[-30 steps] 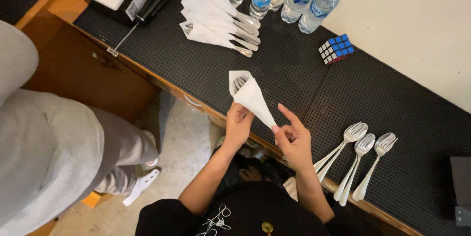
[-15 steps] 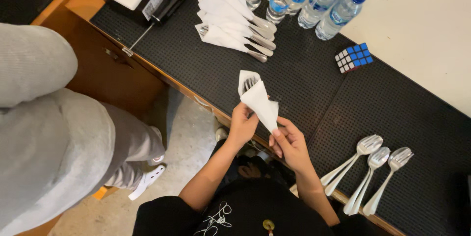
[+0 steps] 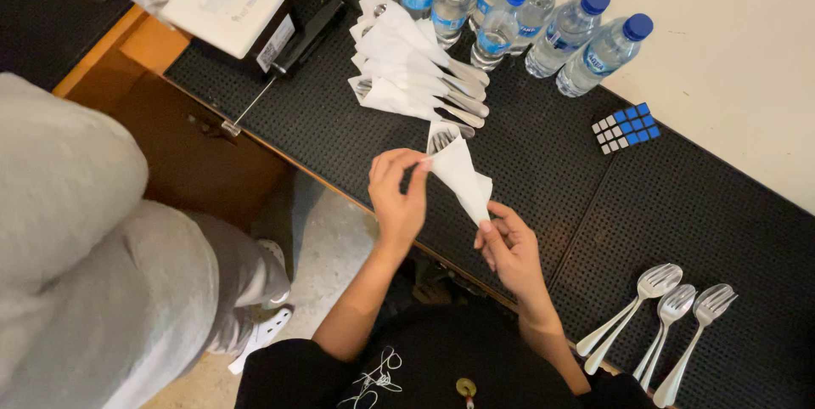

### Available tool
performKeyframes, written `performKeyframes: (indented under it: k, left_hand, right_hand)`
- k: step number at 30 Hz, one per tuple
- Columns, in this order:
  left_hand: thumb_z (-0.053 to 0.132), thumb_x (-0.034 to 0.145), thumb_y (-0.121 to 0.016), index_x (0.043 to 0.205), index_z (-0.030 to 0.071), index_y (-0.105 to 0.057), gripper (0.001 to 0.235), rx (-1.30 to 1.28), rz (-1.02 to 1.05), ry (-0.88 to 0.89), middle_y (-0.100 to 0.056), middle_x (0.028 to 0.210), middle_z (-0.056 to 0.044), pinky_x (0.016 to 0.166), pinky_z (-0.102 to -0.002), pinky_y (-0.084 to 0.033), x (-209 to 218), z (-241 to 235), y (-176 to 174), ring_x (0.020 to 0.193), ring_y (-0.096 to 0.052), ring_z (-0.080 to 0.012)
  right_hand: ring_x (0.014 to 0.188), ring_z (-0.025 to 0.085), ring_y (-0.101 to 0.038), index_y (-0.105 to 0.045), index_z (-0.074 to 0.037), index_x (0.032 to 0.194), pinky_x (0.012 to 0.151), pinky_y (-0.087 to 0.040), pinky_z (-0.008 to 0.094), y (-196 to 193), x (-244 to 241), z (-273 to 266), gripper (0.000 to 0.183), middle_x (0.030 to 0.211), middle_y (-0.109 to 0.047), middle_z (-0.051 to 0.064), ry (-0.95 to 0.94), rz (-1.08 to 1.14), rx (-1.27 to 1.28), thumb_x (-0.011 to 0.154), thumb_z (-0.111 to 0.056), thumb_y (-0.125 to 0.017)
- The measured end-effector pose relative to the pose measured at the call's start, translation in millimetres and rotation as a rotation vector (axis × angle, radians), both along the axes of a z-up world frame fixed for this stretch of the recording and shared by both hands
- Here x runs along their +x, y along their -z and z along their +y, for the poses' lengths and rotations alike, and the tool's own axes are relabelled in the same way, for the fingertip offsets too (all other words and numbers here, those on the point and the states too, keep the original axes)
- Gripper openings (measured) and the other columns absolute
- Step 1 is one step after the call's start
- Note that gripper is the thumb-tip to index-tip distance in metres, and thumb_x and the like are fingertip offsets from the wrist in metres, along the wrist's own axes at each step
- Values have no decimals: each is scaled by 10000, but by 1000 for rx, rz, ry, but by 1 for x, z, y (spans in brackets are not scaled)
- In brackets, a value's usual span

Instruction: The person wraps individual forks and spoons in paper napkins one at a time, folding the napkin around each utensil and stacking the wrapped sets on the counter. The person then places the wrapped cutlery into a drawer and arranges paper napkins on plates.

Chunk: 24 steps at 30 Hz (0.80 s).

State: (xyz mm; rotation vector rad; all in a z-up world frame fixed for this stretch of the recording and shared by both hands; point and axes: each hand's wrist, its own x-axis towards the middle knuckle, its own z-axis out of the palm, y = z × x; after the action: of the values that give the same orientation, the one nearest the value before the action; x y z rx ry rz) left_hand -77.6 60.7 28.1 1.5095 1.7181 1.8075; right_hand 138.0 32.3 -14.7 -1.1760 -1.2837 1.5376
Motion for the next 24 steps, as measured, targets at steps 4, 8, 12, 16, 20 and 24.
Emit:
performKeyframes:
  k: [4,8,12,16,20,24]
  left_hand:
    - [101,1007,-653,1032,21,-675,87,-239,-650,454,-682,954,8,872,-234,-478,-32,25,31,934,-605,-83]
    - [118,1051,-639,1085,10,-658,115,-253,-790,601,-652,1010,4,898,-227,-455,-47,36,52,980,-576,-77]
    - [123,1025,-677,1272,56,-582,274,-131,-835,528,-612,1069,-8,957,-251,-456,-46,43,59,1031,-575,-106]
    - [134,931,-696,1309,77,-549,410,-404,-964,714,-654,1203,-22,976,-305,-505,-18,31,67,1112,-621,-132]
    - [151,994,-705,1277,-19,-643,336,-461,-1033,851,-714,1171,-80,1005,-338,-524,3,28,78,1087,-670,-167]
    - [172,998,-707,1200,-27,-724,285,-426,-995,783,-754,1107,-74,947,-318,-526,-3,36,83,1025,-685,-143]
  right_hand:
    - [475,45,-444,-594,-16,1358,424,-352,203,2,10,18,353,710,-627,44,-68,18,-24,1022,-124,-588]
    - [464,43,-444,-589,-19,1349,420,-348,201,2,13,33,354,700,-631,38,-133,47,-25,1011,-124,-592]
    - [480,40,-460,-595,-26,1351,428,-360,201,2,4,46,352,712,-637,35,-98,-35,35,1014,-125,-599]
    - [472,37,-455,-600,-31,1348,422,-353,199,-1,-4,53,350,712,-642,31,-98,-45,58,1009,-119,-603]
    - [476,34,-460,-611,-31,1332,423,-347,198,-7,-15,61,343,705,-651,31,-144,-83,72,997,-104,-619]
    - [482,20,-474,-507,-78,1379,431,-360,189,-15,-24,67,428,685,-657,9,-153,-105,43,967,-124,-614]
